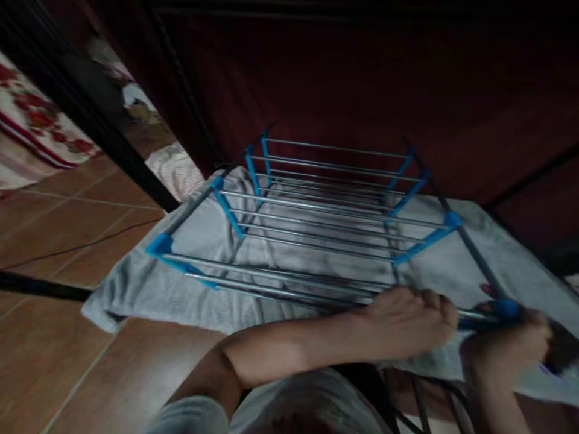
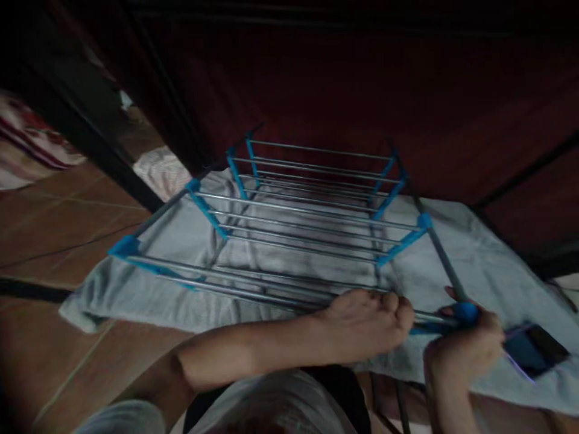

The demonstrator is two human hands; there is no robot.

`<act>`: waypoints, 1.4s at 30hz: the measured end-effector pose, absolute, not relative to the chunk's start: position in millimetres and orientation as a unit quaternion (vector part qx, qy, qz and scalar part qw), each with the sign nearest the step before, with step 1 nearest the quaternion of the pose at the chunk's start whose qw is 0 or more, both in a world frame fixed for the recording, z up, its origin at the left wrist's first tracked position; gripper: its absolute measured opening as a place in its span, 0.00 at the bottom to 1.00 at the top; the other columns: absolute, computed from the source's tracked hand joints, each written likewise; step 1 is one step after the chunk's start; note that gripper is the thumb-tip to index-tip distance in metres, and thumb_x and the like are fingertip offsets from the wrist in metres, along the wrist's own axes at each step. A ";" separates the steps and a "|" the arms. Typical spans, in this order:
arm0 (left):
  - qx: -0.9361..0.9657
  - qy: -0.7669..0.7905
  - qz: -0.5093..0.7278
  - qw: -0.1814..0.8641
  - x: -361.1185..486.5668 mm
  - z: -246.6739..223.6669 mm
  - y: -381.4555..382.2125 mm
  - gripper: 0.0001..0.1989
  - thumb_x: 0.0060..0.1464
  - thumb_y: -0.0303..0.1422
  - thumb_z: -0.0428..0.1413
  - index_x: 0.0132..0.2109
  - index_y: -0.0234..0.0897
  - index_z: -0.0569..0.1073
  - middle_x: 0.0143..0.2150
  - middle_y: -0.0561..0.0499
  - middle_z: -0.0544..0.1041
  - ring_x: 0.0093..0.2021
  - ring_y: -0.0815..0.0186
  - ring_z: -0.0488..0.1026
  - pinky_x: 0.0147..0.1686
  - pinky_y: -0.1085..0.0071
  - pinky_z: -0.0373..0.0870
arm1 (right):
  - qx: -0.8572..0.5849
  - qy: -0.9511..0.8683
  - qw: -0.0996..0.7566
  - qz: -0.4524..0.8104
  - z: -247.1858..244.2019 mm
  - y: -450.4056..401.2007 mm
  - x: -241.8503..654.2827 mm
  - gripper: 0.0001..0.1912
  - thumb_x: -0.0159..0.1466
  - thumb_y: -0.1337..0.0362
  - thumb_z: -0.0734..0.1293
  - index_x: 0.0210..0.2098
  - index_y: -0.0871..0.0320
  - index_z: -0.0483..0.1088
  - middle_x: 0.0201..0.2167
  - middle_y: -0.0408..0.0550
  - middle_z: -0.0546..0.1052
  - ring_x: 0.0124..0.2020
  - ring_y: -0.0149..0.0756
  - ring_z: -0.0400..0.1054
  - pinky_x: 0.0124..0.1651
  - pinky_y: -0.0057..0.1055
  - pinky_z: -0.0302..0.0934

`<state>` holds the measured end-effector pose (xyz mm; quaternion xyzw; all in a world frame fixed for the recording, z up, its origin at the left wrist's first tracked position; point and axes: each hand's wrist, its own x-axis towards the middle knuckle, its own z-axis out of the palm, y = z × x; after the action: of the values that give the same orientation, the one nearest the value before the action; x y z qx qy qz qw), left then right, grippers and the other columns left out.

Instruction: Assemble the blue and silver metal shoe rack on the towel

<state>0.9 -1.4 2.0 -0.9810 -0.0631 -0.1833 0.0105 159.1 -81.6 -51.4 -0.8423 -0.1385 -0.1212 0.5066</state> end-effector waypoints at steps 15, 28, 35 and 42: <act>-0.994 -0.090 -0.062 -0.014 16.6 10.1 0.8 0.15 0.61 0.22 0.41 0.53 0.32 0.63 0.41 0.43 0.73 0.37 0.60 0.76 0.31 0.67 0.69 | -0.715 -0.145 0.684 0.008 -39.0 -76.7 153.3 0.29 0.66 0.47 0.51 0.38 0.62 0.74 0.23 0.42 0.69 0.22 0.30 0.60 0.27 0.29 0.54; -0.993 -0.104 -0.041 -0.036 18.9 7.2 -0.3 0.15 0.61 0.23 0.40 0.52 0.33 0.63 0.41 0.43 0.74 0.36 0.60 0.77 0.32 0.66 0.69 | -0.709 -0.142 0.691 0.001 -45.1 -73.8 155.3 0.30 0.66 0.46 0.51 0.37 0.62 0.74 0.21 0.42 0.67 0.22 0.30 0.58 0.27 0.29 0.53; -0.990 -0.108 -0.040 -0.079 20.6 6.8 9.2 0.14 0.62 0.25 0.41 0.51 0.36 0.64 0.40 0.46 0.75 0.38 0.59 0.76 0.34 0.64 0.70 | -0.703 -0.128 0.700 0.006 -44.0 -72.2 154.4 0.29 0.66 0.46 0.51 0.37 0.62 0.74 0.22 0.42 0.69 0.21 0.30 0.60 0.26 0.29 0.54; -0.991 -0.112 -0.055 -0.043 17.7 11.3 8.2 0.16 0.61 0.25 0.41 0.54 0.35 0.63 0.41 0.44 0.75 0.37 0.58 0.76 0.32 0.64 0.69 | -0.702 -0.140 0.698 0.002 -47.0 -72.2 154.0 0.30 0.66 0.46 0.51 0.38 0.62 0.74 0.23 0.42 0.70 0.22 0.30 0.61 0.26 0.29 0.55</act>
<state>17.7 8.2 11.3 -0.9913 -0.1119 -0.0547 -0.0430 154.0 -72.2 -47.0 -0.7022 -0.1402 0.0019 0.6981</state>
